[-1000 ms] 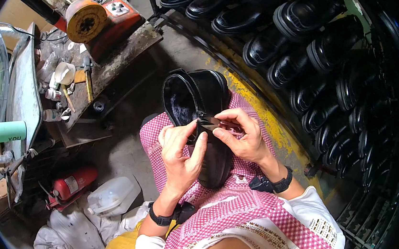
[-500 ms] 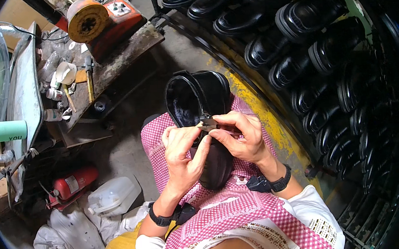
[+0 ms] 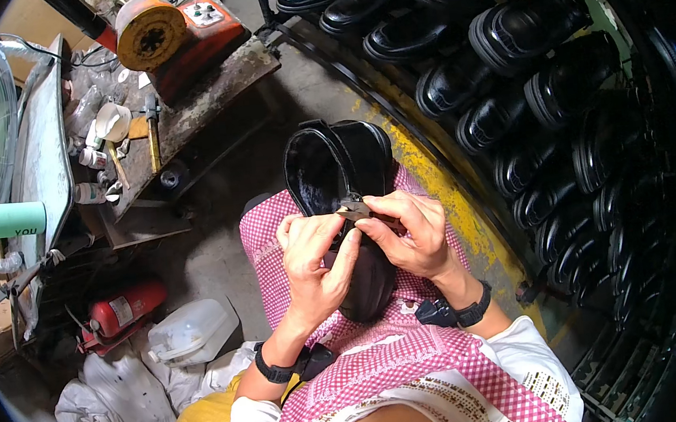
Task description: Inspecting finished black shoes and using tweezers to remove excess thread or residue from the interior and exterior surfaces.
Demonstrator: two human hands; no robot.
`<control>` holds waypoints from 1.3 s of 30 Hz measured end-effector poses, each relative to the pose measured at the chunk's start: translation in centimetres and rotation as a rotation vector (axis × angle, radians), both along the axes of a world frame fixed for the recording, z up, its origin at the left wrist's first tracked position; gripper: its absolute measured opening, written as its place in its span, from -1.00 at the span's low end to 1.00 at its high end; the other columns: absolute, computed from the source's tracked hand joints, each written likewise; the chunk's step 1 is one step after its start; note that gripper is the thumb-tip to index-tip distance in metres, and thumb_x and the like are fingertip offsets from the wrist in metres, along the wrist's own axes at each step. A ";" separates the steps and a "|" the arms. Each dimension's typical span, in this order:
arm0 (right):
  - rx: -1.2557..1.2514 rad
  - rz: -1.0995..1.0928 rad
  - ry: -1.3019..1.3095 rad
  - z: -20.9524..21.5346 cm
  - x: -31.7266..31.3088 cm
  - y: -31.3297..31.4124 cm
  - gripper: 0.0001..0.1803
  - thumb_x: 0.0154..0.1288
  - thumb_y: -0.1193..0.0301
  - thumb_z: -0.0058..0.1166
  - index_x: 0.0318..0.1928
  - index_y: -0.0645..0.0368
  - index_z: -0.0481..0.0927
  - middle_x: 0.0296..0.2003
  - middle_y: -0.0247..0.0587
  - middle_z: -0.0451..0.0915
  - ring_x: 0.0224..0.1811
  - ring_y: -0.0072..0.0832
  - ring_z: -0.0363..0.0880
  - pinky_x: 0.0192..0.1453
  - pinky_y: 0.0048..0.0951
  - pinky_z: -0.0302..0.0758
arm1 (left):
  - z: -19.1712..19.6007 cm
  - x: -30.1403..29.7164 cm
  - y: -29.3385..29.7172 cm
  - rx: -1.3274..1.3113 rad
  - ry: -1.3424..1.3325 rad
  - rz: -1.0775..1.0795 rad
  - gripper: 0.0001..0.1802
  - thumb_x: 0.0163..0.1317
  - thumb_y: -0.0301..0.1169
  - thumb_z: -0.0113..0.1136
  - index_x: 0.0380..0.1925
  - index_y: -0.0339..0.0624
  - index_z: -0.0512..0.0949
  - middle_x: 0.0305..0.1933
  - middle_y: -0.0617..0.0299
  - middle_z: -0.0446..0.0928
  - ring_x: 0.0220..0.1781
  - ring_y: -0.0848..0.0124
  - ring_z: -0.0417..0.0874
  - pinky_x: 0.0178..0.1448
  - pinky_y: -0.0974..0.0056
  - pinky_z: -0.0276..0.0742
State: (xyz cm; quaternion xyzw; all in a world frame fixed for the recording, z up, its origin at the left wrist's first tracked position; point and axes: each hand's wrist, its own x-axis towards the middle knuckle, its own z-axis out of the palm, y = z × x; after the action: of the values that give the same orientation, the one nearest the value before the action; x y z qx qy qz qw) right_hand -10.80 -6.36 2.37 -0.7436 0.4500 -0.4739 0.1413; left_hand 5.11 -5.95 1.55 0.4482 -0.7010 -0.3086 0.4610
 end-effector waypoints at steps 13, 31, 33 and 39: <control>0.358 -0.179 -0.421 1.3 -1.3 1.0 -0.81 0.12 0.55 0.23 -0.23 0.33 0.56 -0.40 -0.23 0.65 -0.38 -0.64 0.59 -0.31 -0.65 0.51 | 0.5 -0.8 0.4 -0.040 -0.053 0.066 -0.64 0.01 -0.45 0.27 -0.11 -0.18 0.58 -0.36 0.29 0.54 -0.30 0.39 0.49 0.07 0.14 0.19; 0.165 -0.005 0.371 6.6 -2.4 -0.9 -0.74 -0.03 0.50 0.29 -0.30 0.31 0.56 -0.50 -0.10 0.59 -0.51 -0.26 0.60 -0.45 -0.43 0.49 | 0.3 -1.6 0.8 -0.109 -0.123 0.080 -0.65 -0.03 -0.44 0.30 -0.16 -0.20 0.59 -0.31 0.28 0.55 -0.26 0.38 0.49 0.08 0.12 0.18; 0.152 0.006 0.488 7.3 -2.3 -1.2 -0.78 0.01 0.48 0.26 -0.32 0.30 0.56 -0.48 -0.11 0.59 -0.50 -0.25 0.59 -0.44 -0.42 0.50 | 0.3 -1.8 0.9 -0.113 -0.130 0.085 -0.64 -0.03 -0.44 0.30 -0.15 -0.20 0.59 -0.31 0.28 0.55 -0.26 0.38 0.49 0.08 0.11 0.18; 0.118 0.059 0.537 7.7 -2.1 -1.9 -0.80 0.03 0.48 0.24 -0.32 0.30 0.56 -0.49 -0.12 0.58 -0.51 -0.26 0.58 -0.44 -0.39 0.50 | 0.3 -2.0 1.0 -0.130 -0.131 0.109 -0.64 -0.04 -0.45 0.30 -0.16 -0.18 0.60 -0.30 0.30 0.55 -0.26 0.39 0.49 0.08 0.11 0.19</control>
State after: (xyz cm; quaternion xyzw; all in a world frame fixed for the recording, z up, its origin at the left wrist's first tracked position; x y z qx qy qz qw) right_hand -12.88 -8.30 10.05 -0.8459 0.4762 -0.2287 0.0737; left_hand 3.14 -4.90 1.81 0.4739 -0.7230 -0.2070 0.4581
